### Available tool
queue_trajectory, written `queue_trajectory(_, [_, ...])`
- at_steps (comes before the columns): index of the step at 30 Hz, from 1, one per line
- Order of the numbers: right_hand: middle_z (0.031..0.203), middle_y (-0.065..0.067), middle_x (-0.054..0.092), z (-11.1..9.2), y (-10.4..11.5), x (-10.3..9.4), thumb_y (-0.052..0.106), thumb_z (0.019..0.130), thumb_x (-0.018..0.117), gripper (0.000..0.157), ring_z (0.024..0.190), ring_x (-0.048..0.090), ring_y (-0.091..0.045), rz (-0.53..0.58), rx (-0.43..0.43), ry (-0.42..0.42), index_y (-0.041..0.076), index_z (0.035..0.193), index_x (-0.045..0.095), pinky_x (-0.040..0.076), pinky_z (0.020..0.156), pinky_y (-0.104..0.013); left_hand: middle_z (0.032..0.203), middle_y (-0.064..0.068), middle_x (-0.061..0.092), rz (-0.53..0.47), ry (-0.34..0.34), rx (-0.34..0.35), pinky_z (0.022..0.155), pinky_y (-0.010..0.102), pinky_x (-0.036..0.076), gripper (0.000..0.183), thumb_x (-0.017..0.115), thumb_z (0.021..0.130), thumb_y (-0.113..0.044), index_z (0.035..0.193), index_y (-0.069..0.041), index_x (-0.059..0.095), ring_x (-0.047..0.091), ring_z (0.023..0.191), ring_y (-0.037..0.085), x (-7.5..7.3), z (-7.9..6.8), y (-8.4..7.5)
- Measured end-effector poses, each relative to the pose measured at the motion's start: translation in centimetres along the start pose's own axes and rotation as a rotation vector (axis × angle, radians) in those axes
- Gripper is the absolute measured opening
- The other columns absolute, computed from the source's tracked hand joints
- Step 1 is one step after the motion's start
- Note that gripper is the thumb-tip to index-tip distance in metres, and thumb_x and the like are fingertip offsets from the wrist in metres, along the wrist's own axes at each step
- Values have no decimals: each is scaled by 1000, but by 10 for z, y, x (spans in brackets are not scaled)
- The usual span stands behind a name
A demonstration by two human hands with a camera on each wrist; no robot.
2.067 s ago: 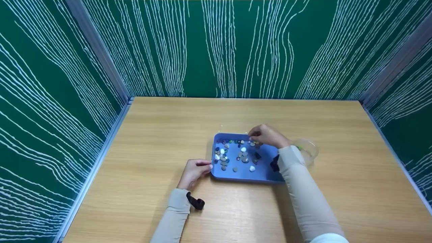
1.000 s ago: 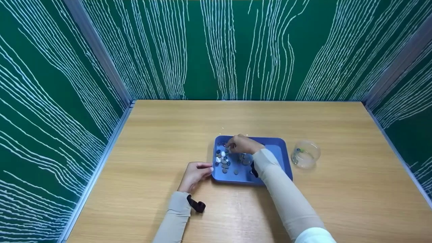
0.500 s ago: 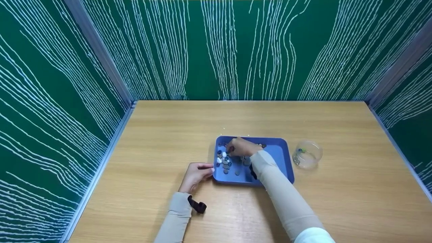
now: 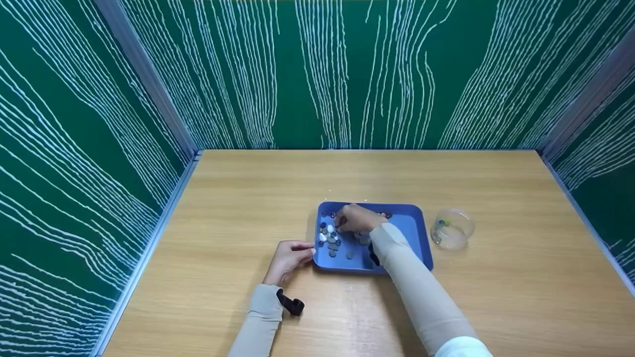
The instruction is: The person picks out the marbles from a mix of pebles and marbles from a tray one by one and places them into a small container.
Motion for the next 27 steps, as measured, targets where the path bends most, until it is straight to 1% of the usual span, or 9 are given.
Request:
queue_trajectory(3, [88,-5,69,-4,-2,-1,9,88,67,13,66,58,-11,15,31,5,5,99,72,50,58,-22,93,14,72,-11,5,0,71,21,59,29,68,82,5,110,15,65,66,73,8,1,-1,1])
queue_trajectory(7, [89,-5,69,-9,-6,-2,12,90,66,16,69,63,-16,44,85,26,6,104,72,54,60,-24,96,18,71,-15,5,-3,72,23,60,30,68,82,6,110,15,64,66,74,10,1,-2,2])
queue_trajectory(10, [91,-4,69,-13,-10,-3,13,91,65,18,73,66,-19,89,139,49,9,107,72,58,63,-27,98,21,71,-12,3,-10,73,23,60,30,69,82,7,110,15,64,66,75,10,2,-3,2])
queue_trajectory(13, [93,-3,70,-15,-14,-5,14,92,64,18,76,67,-20,129,171,61,11,108,72,59,69,-30,101,22,70,-5,0,-12,74,24,60,31,69,82,6,111,15,64,66,76,11,2,-3,1])
queue_trajectory(16, [93,-2,70,-18,-17,-10,15,92,64,18,78,66,-20,133,172,58,11,107,72,59,72,-31,101,23,70,1,-1,-11,75,25,60,31,69,82,6,111,15,63,67,77,12,2,-3,1])
queue_trajectory(20, [93,-2,70,-22,-20,-18,16,91,66,16,79,64,-17,94,150,25,11,104,73,59,75,-30,100,22,70,1,0,-5,75,25,60,31,68,82,7,111,15,63,68,78,13,2,-3,0])
queue_trajectory(24, [97,-3,70,-28,-25,-25,15,90,67,16,82,63,-15,84,151,-2,11,104,73,59,81,-32,99,21,70,6,-2,5,74,24,60,30,68,82,7,110,15,64,67,75,11,1,-2,-1])
queue_trajectory(27, [99,-5,70,-33,-28,-30,14,90,66,17,83,62,-16,83,143,-13,9,105,73,58,82,-34,99,20,71,16,-3,14,72,21,59,30,68,82,6,110,15,64,66,74,9,2,-2,-2])
Point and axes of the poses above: each hand's wrist, its own z-axis towards the middle knuckle, its own x-axis out of the palm, y = z × x, the point moved 6 cm from there along z, towards the middle knuckle
